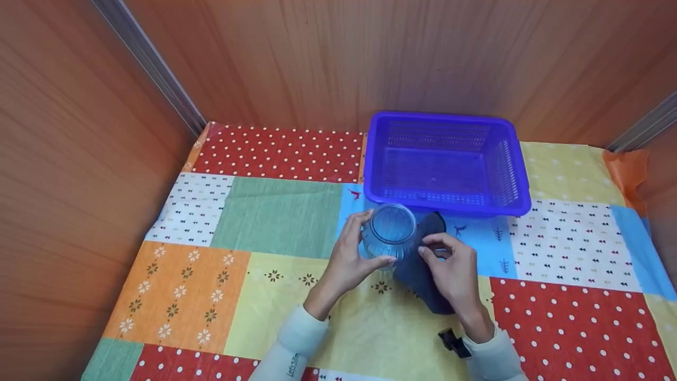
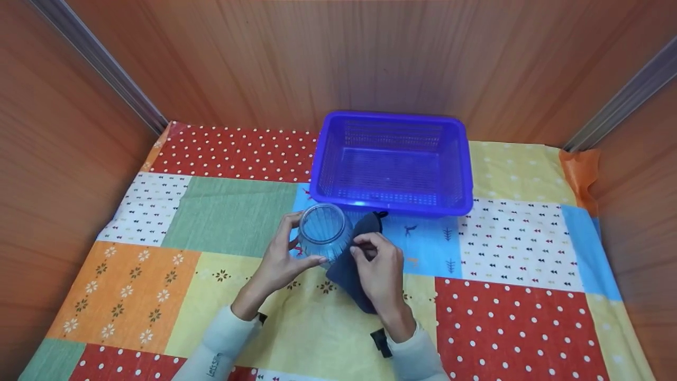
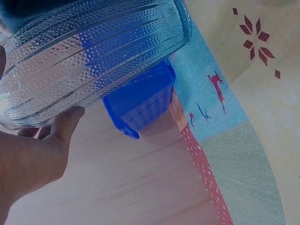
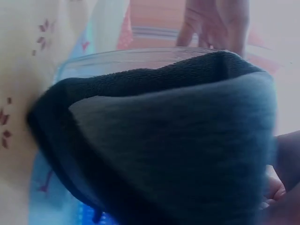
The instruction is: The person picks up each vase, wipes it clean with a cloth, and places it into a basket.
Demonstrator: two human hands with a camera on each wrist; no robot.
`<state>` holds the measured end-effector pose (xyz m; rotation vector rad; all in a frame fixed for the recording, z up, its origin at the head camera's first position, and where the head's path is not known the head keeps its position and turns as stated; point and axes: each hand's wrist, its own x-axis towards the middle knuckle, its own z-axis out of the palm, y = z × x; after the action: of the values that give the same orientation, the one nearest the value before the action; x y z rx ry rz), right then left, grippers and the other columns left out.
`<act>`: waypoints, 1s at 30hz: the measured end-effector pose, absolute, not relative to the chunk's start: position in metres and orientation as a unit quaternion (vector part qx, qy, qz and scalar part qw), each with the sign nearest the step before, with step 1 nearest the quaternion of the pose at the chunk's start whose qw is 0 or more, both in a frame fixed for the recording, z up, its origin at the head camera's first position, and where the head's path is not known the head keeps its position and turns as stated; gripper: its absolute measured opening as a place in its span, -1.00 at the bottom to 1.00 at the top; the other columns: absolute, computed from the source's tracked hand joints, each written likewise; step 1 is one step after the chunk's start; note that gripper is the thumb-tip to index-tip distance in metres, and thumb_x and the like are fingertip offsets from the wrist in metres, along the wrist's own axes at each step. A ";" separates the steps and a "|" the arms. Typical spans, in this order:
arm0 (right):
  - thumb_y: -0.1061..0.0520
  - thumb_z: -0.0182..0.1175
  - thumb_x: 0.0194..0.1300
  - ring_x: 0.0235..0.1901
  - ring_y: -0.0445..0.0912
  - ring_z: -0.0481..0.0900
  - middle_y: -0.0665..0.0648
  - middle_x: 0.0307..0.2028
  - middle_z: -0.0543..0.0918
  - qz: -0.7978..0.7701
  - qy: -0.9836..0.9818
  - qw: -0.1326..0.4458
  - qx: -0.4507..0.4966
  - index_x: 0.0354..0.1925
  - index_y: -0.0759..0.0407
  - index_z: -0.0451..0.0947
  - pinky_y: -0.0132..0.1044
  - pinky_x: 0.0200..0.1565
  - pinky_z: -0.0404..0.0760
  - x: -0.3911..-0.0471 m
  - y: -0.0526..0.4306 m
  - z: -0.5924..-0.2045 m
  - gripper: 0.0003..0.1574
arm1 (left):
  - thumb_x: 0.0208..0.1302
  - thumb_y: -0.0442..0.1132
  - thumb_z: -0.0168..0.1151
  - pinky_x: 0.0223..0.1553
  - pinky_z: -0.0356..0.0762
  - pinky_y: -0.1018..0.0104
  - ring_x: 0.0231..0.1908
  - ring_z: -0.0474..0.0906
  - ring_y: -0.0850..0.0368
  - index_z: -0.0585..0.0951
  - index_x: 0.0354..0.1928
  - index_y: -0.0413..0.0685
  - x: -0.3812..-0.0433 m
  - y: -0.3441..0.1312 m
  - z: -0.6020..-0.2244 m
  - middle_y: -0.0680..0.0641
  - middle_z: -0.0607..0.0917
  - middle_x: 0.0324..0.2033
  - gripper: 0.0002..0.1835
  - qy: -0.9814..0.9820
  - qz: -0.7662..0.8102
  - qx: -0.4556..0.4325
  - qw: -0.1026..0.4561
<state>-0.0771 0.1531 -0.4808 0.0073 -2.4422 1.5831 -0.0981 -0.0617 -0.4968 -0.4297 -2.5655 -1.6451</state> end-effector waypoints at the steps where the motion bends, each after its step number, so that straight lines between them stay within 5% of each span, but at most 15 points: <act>1: 0.43 0.42 0.28 -0.21 0.07 0.80 0.22 -0.25 0.80 0.541 -0.832 0.120 0.005 -0.20 0.32 0.76 -0.57 -0.12 0.66 -0.077 0.153 -0.479 -0.87 | 0.09 -0.04 0.70 0.26 0.63 -0.06 0.36 0.45 -0.08 0.36 0.48 -0.09 -0.098 -0.062 -0.497 -0.13 0.43 0.44 -0.03 -0.834 -0.534 -0.138 0.029; 8: 0.45 0.46 0.24 -0.23 -0.05 0.78 0.19 -0.26 0.80 0.539 -0.829 0.146 0.028 -0.20 0.33 0.76 -0.56 -0.11 0.67 -0.080 0.150 -0.468 -0.84 | 0.10 -0.04 0.69 0.25 0.63 -0.05 0.35 0.45 -0.07 0.35 0.48 -0.06 -0.098 -0.062 -0.496 -0.12 0.42 0.44 -0.03 -0.835 -0.533 -0.136 0.022; 25: 0.46 0.42 0.27 -0.20 0.10 0.81 0.21 -0.25 0.78 0.522 -0.841 0.137 0.041 -0.20 0.33 0.73 -0.59 -0.10 0.65 -0.080 0.154 -0.477 -0.85 | 0.09 -0.04 0.70 0.20 0.65 -0.06 0.31 0.46 -0.09 0.37 0.45 -0.07 -0.099 -0.061 -0.497 -0.14 0.43 0.43 -0.05 -0.837 -0.527 -0.141 0.034; 30: 0.50 0.40 0.25 -0.21 0.13 0.81 0.24 -0.27 0.78 0.512 -0.848 0.130 0.033 -0.21 0.35 0.71 -0.25 -0.08 0.80 -0.077 0.153 -0.491 -0.84 | 0.08 -0.04 0.70 0.26 0.62 -0.06 0.33 0.45 -0.08 0.37 0.44 -0.07 -0.099 -0.062 -0.496 -0.13 0.44 0.43 -0.05 -0.837 -0.527 -0.141 0.034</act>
<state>-0.0770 0.1532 -0.4910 0.0947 -2.4646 1.4871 -0.0985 -0.0615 -0.4957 -0.4346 -2.5744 -1.6211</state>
